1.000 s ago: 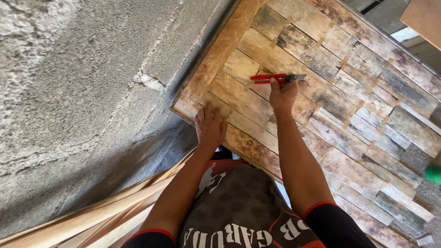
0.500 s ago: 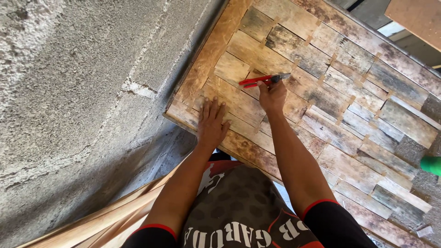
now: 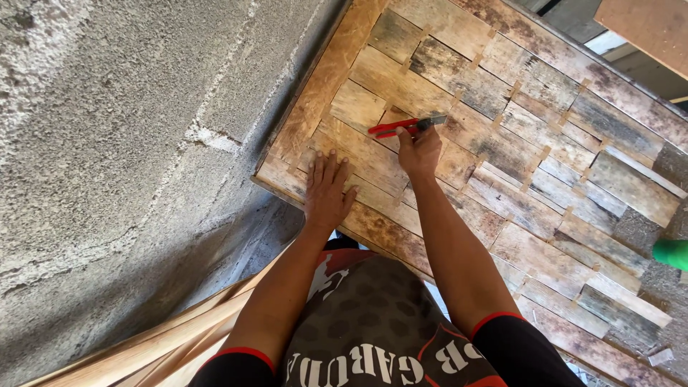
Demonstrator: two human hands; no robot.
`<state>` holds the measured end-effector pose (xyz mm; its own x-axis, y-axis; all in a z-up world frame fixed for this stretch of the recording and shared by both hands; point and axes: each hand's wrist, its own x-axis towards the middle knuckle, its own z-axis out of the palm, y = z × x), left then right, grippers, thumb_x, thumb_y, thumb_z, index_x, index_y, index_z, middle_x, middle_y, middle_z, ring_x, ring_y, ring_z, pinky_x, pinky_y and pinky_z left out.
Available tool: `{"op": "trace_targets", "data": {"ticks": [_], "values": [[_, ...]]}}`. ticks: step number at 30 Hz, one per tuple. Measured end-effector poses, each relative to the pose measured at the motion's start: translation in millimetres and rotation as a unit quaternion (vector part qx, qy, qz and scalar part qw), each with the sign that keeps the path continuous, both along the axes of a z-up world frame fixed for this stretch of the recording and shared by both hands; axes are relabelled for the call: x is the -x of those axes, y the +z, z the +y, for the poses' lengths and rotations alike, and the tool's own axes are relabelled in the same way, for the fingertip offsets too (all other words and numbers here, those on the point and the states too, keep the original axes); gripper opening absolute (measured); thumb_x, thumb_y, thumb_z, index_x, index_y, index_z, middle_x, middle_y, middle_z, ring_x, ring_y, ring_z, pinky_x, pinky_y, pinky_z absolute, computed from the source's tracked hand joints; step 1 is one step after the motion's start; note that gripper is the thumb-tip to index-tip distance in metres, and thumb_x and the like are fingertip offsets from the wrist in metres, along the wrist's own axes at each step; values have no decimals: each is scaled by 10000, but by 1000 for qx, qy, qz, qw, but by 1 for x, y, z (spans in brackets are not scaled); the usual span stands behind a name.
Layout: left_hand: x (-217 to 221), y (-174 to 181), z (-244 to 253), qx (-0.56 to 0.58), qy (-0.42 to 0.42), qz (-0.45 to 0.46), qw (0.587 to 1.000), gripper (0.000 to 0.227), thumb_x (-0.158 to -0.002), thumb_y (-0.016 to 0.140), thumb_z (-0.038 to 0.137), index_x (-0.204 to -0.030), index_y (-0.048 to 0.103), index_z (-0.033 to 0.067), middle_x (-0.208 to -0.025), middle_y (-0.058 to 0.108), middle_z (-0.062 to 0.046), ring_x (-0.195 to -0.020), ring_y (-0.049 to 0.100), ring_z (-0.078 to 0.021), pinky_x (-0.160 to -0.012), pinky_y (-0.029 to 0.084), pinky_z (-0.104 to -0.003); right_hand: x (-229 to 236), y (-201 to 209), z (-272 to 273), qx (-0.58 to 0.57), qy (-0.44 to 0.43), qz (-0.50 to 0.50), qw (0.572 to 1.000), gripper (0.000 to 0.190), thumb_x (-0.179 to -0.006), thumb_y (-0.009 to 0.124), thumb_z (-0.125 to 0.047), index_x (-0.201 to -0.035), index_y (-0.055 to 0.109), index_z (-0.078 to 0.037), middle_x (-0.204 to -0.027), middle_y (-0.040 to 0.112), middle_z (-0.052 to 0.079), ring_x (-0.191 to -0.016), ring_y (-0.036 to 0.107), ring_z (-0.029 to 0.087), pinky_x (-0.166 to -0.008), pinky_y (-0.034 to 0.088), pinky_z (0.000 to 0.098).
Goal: The recorder is assembling small wooden slats into a mosaic pattern on a board, using a utility knife to trim the pieces.
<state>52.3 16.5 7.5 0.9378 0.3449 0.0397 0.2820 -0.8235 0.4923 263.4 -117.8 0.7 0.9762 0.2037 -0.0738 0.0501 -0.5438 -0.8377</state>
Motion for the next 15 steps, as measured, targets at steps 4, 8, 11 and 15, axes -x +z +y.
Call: {"op": "trace_targets", "data": {"ticks": [4,8,11,15], "values": [[-2,4,-1,-5,9,-6,1000,734,-1019,574,463,-1587,383,39,-1707,256,-171,-1596,150,-399,-1303,120,-511,3,-3,0,1,-13,-5,1000,349,-855,864,-252,-942,658,16,-792,727,123,-683,669,201,-625,519,364],[-2,4,1,20,15,2,1000,834,-1005,596,492,-1603,284,1,-1685,273,-201,-1583,165,-402,-1280,133,-515,3,-11,2,-7,-11,-19,1000,339,-855,871,-232,-945,660,17,-802,731,125,-692,674,214,-631,524,367],[-1,5,0,46,28,-2,999,921,-984,625,512,-1621,209,-7,-1660,279,-258,-1579,170,-414,-1275,143,-514,7,-6,1,-31,-6,-17,999,322,-861,859,-205,-963,650,18,-815,739,121,-699,678,208,-631,527,360],[-4,10,2,75,50,10,996,1024,-919,679,548,-1622,168,7,-1635,279,-326,-1558,198,-410,-1249,167,-502,14,-4,-4,-42,24,8,999,290,-882,828,-174,-988,640,19,-830,747,123,-718,688,191,-637,534,346]]}}
